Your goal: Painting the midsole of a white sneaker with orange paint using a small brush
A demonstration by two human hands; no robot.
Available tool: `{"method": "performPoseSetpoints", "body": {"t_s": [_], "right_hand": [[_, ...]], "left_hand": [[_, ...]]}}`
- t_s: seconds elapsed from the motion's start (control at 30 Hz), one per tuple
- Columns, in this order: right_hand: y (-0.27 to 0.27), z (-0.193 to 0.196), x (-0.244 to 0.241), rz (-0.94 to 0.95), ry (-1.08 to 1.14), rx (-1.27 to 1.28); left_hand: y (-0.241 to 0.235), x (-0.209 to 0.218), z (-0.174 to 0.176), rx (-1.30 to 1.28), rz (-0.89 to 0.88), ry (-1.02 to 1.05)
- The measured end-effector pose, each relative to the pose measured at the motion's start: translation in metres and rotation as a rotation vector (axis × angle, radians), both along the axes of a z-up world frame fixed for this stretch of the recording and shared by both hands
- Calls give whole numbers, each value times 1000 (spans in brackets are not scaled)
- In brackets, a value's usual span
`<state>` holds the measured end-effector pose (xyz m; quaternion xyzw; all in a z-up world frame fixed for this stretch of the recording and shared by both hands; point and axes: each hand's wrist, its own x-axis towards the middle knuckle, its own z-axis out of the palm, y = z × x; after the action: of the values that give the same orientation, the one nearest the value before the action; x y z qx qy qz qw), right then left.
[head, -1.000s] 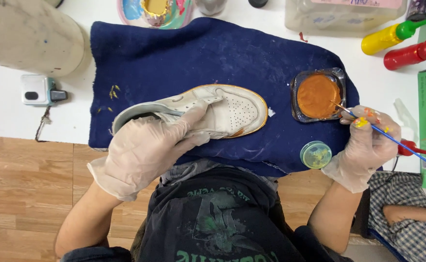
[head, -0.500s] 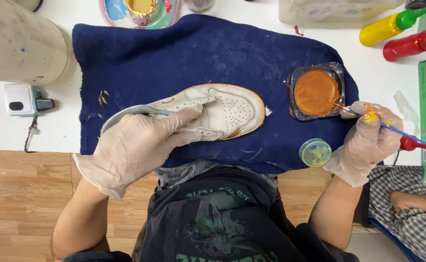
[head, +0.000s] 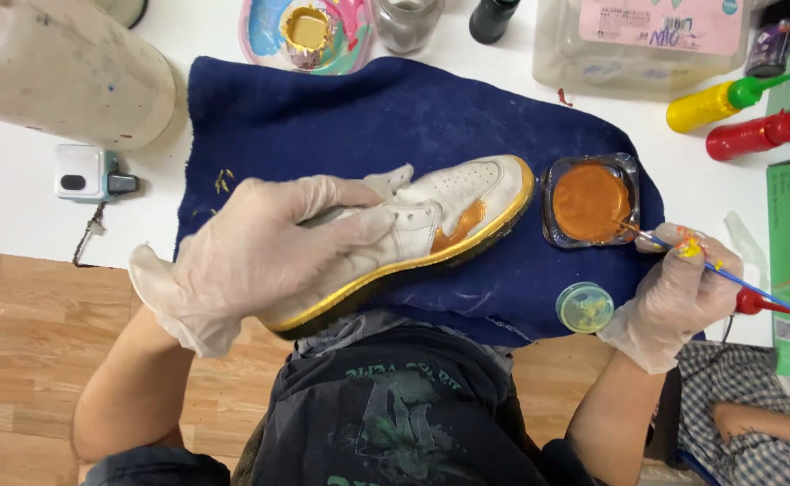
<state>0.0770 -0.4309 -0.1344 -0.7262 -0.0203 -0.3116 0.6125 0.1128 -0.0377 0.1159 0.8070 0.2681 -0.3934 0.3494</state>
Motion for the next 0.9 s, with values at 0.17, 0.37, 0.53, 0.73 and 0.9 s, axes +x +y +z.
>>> {"method": "performPoseSetpoints", "body": {"t_s": [0.17,0.37,0.53,0.73,0.9], "right_hand": [[17,18,1,-32,65,-17],[35,43,2,124,-46,-315],[40,58,7,153,-20,-540],[41,68,12,167,61,-676],[38,71,11,149,62,-627]], "left_hand": [[-13,-5,-10,53,29,132],[-9,-18,-36,89,-151,131],[-1,-20,-54,113,-299,242],[10,-25,-69,120,-357,231],[17,-34,-82,-9,-367,-108]]}}
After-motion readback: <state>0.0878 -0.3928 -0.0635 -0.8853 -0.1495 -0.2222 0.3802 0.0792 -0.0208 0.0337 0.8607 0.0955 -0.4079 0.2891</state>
